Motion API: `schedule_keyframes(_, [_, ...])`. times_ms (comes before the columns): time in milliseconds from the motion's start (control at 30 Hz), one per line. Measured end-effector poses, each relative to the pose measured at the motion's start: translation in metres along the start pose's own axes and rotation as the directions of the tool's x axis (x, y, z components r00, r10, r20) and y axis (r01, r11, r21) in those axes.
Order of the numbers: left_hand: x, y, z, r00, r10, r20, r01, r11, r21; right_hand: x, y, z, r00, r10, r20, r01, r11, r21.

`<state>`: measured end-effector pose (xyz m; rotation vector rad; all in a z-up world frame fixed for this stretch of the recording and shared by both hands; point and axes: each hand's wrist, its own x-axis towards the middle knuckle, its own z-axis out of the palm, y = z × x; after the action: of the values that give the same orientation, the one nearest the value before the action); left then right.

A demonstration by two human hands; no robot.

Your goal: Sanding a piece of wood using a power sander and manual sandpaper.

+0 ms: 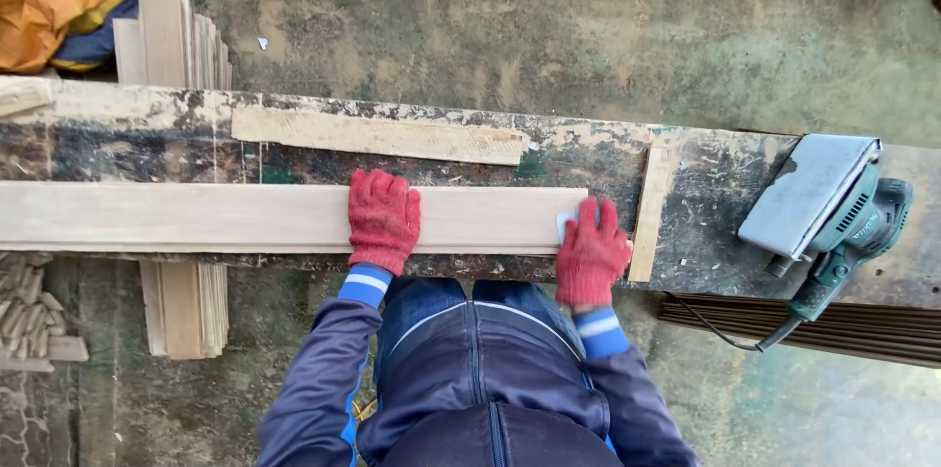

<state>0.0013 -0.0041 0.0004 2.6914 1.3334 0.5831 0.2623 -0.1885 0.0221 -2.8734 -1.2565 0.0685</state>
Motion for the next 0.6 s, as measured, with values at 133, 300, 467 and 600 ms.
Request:
schedule_keyframes(133, [0.001, 0.0, -0.005, 1.0, 0.005, 0.008, -0.005, 1.0, 0.001, 0.021, -0.009, -0.001, 1.0, 0.002, -0.017, -0.002, 0.999, 0.048])
schedule_keyframes(300, [0.005, 0.001, -0.008, 1.0, 0.003, 0.003, -0.003, 1.0, 0.002, -0.02, 0.002, -0.006, 0.999, -0.041, -0.012, 0.041, 0.999, -0.026])
schedule_keyframes(467, [0.003, 0.0, -0.002, 0.999, 0.015, -0.034, -0.016, 1.0, -0.008, 0.027, -0.002, 0.005, 1.0, 0.005, -0.016, -0.005, 0.999, -0.039])
schedule_keyframes(600, [0.01, 0.0, -0.007, 1.0, 0.012, -0.025, -0.013, 1.0, -0.018, -0.013, 0.019, 0.002, 0.999, -0.021, -0.027, 0.019, 0.999, -0.047])
